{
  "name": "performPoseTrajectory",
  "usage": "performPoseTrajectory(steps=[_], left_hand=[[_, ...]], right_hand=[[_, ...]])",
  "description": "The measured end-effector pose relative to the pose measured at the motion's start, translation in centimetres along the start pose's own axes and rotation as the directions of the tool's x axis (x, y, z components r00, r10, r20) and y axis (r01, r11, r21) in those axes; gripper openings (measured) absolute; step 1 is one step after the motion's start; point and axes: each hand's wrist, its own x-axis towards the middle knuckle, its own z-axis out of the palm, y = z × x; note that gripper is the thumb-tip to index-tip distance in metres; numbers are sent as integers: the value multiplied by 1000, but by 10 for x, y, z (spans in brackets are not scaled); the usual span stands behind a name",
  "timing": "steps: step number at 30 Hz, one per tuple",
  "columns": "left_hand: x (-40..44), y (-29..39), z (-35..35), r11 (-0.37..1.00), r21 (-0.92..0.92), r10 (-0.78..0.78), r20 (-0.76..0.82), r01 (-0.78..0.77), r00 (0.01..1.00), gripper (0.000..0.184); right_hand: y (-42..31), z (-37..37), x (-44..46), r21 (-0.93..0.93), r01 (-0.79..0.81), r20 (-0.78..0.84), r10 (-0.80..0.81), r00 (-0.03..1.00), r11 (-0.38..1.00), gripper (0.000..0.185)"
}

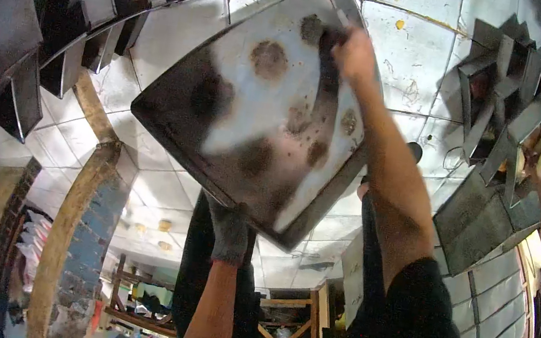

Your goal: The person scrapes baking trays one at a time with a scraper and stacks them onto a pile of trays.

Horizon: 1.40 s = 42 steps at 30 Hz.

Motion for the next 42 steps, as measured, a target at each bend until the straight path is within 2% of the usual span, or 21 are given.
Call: performPoseTrajectory(steps=[2, 5, 7, 8, 10, 13, 14, 16, 18, 23, 24, 28, 30, 32, 33, 35, 37, 38, 39, 40, 42], left_hand=[[-6, -2, 16, 991, -109, 68, -127, -82, 990, 83], [-16, 6, 35, 959, -269, 49, -171, -94, 984, 74], [-19, 10, 39, 920, -383, 12, -179, -81, 984, 67], [-16, 9, 37, 898, -433, -4, -180, -75, 984, 64], [-6, -5, 23, 844, -534, 51, -18, -52, 999, 63], [0, 5, 32, 939, -308, 115, -138, -153, 984, 61], [2, 5, 31, 852, -517, 50, -76, -82, 996, 61], [-3, -1, 30, 717, -697, 5, 0, -4, 1000, 60], [-7, -6, 31, 834, -516, 199, -48, -195, 979, 61], [-23, -2, 59, 918, -267, 270, -122, -294, 955, 54], [-28, 1, 60, 936, -110, 313, -172, -334, 934, 48], [-69, 23, 69, 810, -68, 584, -2, -583, 812, 43], [-138, 75, 90, 788, -88, 613, 21, -609, 790, 38], [-207, 128, 87, 736, 181, 651, 70, -652, 756, 36], [-239, 152, 82, 714, 41, 689, 131, -699, 712, 36], [-336, 207, 74, 601, 345, 743, 94, -721, 663, 44], [-437, 261, 80, 520, 374, 779, 162, -768, 605, 48], [-495, 288, 86, 518, 202, 805, 212, -831, 554, 46], [-521, 306, 71, 511, 311, 769, 252, -802, 588, 46], [-555, 309, 65, 247, 347, 891, 285, -905, 353, 50], [-650, 347, 75, 282, 377, 864, 301, -882, 404, 64]], right_hand=[[-35, 1, -87, -77, -46, 239, 63, 969, 996, 44], [-57, 11, -274, -9, 214, 390, -193, 900, 977, 44], [-22, 12, -296, 166, 169, 240, -207, 949, 971, 52], [35, 47, -302, 205, 159, 50, -172, 984, 966, 56], [56, 11, -231, 154, -78, 31, 74, 997, 985, 37], [110, 20, -158, 131, -102, -68, 111, 991, 986, 44], [114, 18, -147, 74, -45, -181, 58, 982, 996, 32], [111, -6, -130, 133, -495, 271, 449, 852, 859, 37], [111, -14, -151, 328, -473, 595, 210, 776, 818, 37], [-32, -6, -310, 652, -164, 375, -127, 919, 740, 45], [-62, -30, -318, 742, -145, 313, -146, 938, 655, 43], [-101, -139, -341, 636, -415, 550, -6, 835, 651, 35], [-119, -211, -361, 769, -383, 431, 28, 902, 511, 31], [-134, -291, -384, 651, -266, 320, 60, 945, 711, 29], [-148, -332, -394, 702, -208, 242, 46, 969, 681, 28], [-174, -409, -421, 641, -150, 155, 64, 986, 753, 28], [-199, -469, -441, 673, -102, 50, 93, 994, 733, 25], [-216, -496, -451, 643, -80, -3, 106, 994, 762, 24], [-230, -522, -453, 709, -50, 7, 63, 998, 704, 24], [-240, -532, -453, 732, -24, -28, 65, 997, 681, 23], [-272, -570, -451, 824, 126, -155, 6, 988, 553, 22]])
